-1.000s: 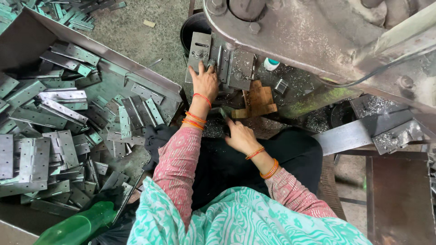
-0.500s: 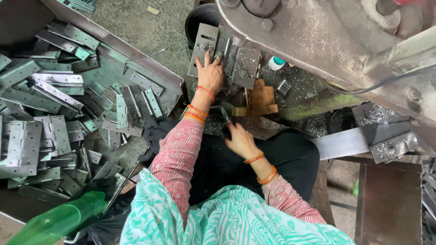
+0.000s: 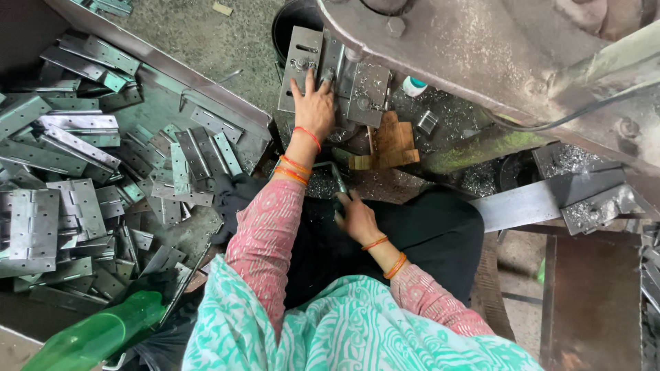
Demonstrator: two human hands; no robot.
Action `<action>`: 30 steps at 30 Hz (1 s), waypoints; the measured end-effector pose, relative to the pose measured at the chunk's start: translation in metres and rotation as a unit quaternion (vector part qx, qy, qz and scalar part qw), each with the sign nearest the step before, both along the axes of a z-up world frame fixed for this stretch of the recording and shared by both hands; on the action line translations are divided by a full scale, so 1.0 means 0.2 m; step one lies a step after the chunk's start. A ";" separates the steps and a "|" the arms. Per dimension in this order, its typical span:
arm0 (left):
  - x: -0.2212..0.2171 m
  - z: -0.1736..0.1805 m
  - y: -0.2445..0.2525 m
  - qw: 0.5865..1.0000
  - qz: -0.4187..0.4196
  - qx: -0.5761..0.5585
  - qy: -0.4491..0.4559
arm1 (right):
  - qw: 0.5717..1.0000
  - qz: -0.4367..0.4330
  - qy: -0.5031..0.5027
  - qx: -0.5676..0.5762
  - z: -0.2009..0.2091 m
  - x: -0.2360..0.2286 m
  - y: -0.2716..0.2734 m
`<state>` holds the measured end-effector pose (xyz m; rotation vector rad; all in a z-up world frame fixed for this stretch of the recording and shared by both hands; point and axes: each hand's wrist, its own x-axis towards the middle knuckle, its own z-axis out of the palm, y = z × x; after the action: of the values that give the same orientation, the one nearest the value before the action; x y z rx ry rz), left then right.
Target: The person repeatedly picks up metal hinge blanks from a bin, places them into a press machine, and operates the lever to punch holes. Processed pieces are ejected and collected in a pile on the floor.
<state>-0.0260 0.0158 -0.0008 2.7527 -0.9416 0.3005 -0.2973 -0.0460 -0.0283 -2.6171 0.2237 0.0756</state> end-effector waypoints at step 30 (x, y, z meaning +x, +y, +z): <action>0.01 0.13 0.04 0.999 0.003 0.029 -0.035 | 0.996 0.024 0.080 -0.043 0.32 0.19 -0.06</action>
<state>-0.0246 0.0241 0.0242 2.8147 -0.9731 0.3785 -0.2596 -0.0584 0.0353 -2.7042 0.2250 0.2991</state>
